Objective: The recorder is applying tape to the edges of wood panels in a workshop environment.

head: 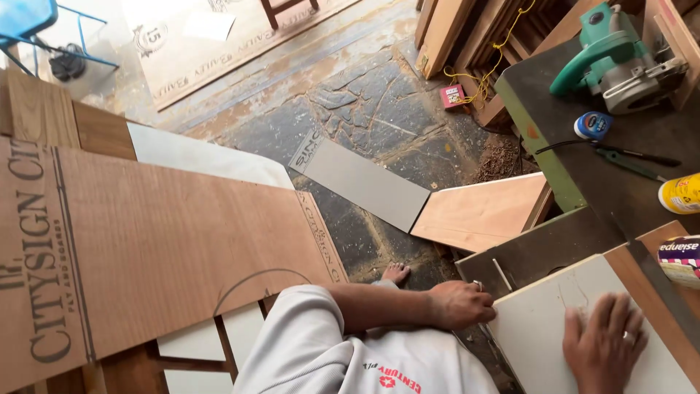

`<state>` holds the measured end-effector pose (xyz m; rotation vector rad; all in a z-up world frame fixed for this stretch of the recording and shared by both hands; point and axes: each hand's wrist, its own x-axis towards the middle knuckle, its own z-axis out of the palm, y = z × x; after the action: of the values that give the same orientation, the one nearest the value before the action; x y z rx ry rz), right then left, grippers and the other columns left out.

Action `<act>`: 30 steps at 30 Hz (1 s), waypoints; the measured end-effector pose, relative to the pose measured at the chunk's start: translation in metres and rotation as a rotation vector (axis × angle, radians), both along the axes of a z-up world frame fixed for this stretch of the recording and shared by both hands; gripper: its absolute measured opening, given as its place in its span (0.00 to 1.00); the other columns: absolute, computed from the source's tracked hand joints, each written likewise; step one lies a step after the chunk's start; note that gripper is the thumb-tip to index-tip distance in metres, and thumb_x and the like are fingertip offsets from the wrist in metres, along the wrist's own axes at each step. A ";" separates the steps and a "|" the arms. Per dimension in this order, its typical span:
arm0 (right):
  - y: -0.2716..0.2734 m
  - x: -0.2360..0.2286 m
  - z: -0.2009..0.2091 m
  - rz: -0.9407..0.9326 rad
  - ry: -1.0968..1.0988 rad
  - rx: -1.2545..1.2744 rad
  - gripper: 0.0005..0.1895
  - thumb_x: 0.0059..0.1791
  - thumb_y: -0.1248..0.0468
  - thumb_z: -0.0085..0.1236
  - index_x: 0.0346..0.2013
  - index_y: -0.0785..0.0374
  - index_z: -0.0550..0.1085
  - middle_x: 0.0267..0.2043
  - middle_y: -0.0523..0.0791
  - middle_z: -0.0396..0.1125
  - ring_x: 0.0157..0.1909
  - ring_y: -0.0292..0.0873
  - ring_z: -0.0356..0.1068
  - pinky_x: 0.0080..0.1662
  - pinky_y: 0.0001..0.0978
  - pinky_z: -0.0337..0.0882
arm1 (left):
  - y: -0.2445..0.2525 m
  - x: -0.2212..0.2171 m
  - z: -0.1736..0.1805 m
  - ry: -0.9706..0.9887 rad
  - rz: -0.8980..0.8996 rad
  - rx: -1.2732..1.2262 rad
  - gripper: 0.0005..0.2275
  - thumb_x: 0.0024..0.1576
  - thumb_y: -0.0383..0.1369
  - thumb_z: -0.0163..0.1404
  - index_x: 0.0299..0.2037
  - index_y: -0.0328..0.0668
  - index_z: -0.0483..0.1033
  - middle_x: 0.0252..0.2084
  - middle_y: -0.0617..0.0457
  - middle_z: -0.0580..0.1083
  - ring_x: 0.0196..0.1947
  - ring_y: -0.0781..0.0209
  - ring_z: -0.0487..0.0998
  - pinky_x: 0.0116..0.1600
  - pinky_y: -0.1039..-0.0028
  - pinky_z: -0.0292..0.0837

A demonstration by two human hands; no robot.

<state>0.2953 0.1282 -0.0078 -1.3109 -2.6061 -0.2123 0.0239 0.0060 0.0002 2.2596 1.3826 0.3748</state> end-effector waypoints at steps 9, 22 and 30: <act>-0.087 -0.055 0.029 -0.020 -0.113 -0.145 0.40 0.50 0.46 0.50 0.71 0.64 0.59 0.76 0.55 0.54 0.75 0.62 0.54 0.69 0.57 0.56 | -0.009 -0.009 0.000 -0.132 0.000 0.147 0.09 0.56 0.31 0.51 0.45 0.45 0.77 0.44 0.48 0.76 0.50 0.48 0.79 0.49 0.62 0.79; -0.051 -0.050 0.039 -0.070 -0.022 -0.217 0.41 0.52 0.42 0.43 0.70 0.68 0.55 0.77 0.58 0.48 0.77 0.64 0.47 0.72 0.63 0.51 | -0.003 -0.011 0.007 -0.055 -0.085 0.165 0.09 0.53 0.30 0.52 0.43 0.43 0.77 0.41 0.46 0.74 0.45 0.46 0.77 0.46 0.61 0.78; 0.023 -0.043 0.026 -0.187 0.053 -0.149 0.42 0.50 0.46 0.47 0.72 0.66 0.54 0.77 0.59 0.50 0.76 0.62 0.51 0.69 0.58 0.52 | -0.001 -0.011 0.018 0.081 -0.106 0.048 0.08 0.59 0.32 0.50 0.45 0.39 0.76 0.41 0.46 0.73 0.47 0.48 0.76 0.47 0.62 0.77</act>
<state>0.2520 0.1508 0.0180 -1.5893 -2.4966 -0.0128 0.0126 0.0048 0.0181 2.3997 1.2995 0.2875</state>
